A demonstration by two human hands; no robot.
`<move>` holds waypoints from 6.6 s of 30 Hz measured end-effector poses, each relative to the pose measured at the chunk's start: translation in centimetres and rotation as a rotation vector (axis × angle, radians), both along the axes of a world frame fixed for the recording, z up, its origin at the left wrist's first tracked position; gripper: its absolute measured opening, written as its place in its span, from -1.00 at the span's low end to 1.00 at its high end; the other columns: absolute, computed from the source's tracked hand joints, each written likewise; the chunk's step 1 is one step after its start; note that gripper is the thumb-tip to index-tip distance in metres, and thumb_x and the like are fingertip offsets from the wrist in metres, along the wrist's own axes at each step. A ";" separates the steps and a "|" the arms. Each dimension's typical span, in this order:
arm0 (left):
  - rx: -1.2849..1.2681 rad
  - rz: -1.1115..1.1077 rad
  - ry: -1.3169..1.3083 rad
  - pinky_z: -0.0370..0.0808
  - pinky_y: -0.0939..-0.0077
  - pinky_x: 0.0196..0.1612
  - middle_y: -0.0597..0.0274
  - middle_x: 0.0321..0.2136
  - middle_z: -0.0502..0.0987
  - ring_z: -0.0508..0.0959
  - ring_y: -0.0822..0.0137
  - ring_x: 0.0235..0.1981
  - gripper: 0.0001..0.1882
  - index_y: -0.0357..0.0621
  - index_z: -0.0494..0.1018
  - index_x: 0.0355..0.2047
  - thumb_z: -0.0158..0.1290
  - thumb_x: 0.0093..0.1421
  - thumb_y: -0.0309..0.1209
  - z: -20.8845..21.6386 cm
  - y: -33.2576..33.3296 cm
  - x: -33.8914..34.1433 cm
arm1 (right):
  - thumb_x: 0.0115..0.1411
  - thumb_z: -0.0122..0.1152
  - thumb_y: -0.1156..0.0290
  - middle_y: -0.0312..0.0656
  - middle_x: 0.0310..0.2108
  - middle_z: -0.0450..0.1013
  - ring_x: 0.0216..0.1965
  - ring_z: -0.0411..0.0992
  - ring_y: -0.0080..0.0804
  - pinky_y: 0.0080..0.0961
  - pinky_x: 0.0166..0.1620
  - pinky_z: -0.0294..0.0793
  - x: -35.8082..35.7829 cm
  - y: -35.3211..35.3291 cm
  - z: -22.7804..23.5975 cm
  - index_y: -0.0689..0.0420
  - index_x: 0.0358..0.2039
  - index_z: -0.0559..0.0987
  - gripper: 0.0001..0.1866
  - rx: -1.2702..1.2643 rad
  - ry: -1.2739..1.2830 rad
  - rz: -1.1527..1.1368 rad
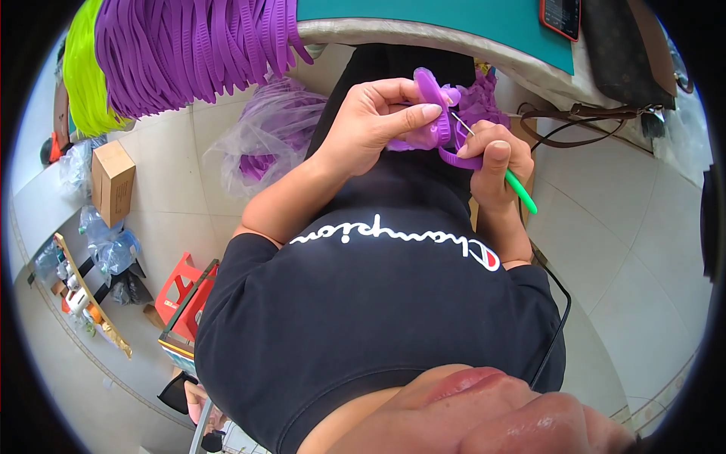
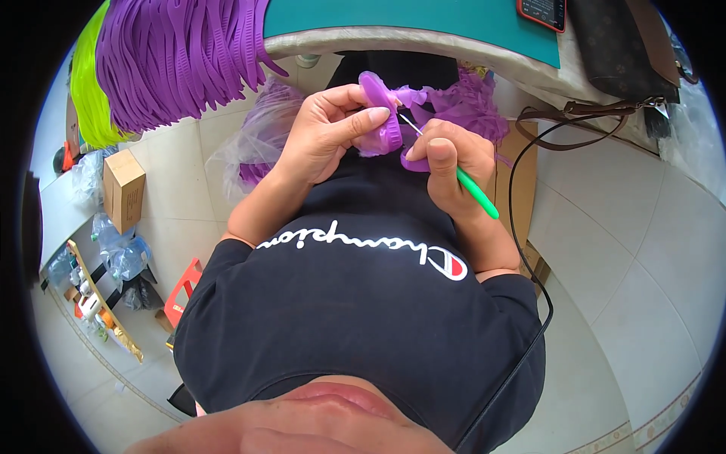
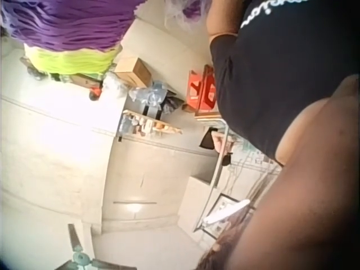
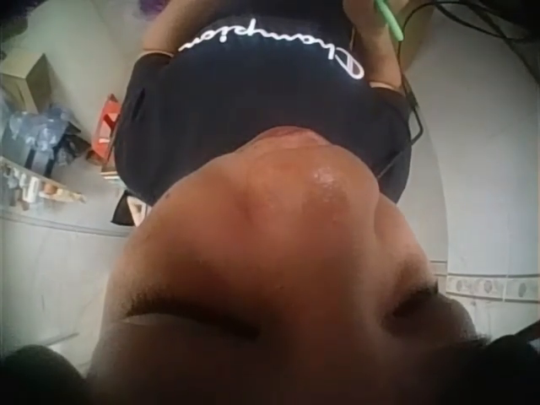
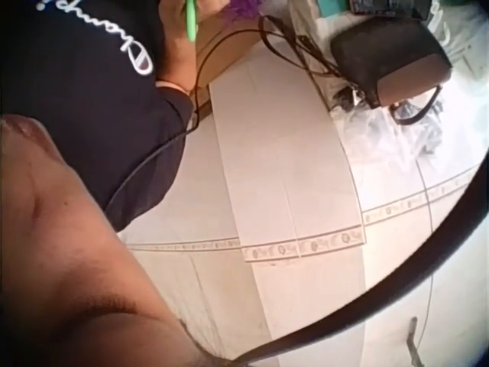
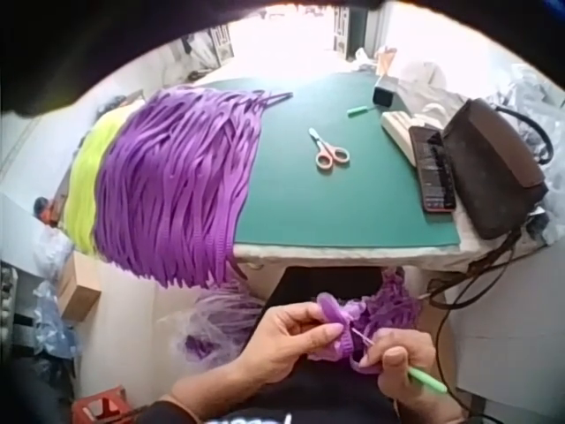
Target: Arranging and inspecting purple elastic fabric strips using a small hook tool on a factory workbench.
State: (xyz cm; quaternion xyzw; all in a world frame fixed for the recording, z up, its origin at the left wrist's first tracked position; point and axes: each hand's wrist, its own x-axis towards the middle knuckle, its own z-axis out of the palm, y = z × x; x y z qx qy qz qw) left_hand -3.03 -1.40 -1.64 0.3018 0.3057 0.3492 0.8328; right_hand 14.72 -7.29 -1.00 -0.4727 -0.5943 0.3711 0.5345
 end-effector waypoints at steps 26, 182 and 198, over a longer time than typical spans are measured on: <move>0.080 0.040 0.008 0.51 0.63 -0.24 0.21 -0.25 0.57 0.54 0.51 -0.33 -0.75 -0.26 0.49 -0.13 0.13 0.17 -0.51 -0.8 -0.2 -0.1 | 0.32 0.03 0.25 -0.40 -0.64 0.35 -0.61 0.19 -0.74 -0.73 -0.54 0.11 0.1 1.1 0.7 0.25 -0.42 0.54 -0.68 -0.333 -0.100 -0.129; 0.328 0.019 0.152 0.33 0.57 0.08 0.21 -0.05 0.49 0.45 0.48 -0.06 -0.69 -0.35 0.42 0.00 -0.03 0.24 -0.55 -0.4 0.3 -1.0 | 0.26 0.14 0.32 -0.36 -0.54 0.34 -0.53 0.21 -0.70 -0.73 -0.48 0.15 2.6 -0.2 0.9 0.28 -0.39 0.49 -0.75 -0.329 -0.113 0.182; 0.964 -0.038 0.529 0.43 0.45 -0.29 0.26 -0.48 0.52 0.51 0.33 -0.38 -0.85 -0.17 0.51 -0.36 0.21 0.02 -0.52 -1.8 -0.4 0.5 | 0.31 0.07 0.29 -0.40 -0.53 0.31 -0.53 0.17 -0.74 -0.80 -0.46 0.10 1.7 0.9 0.6 0.23 -0.32 0.47 -0.76 -0.289 0.146 -0.019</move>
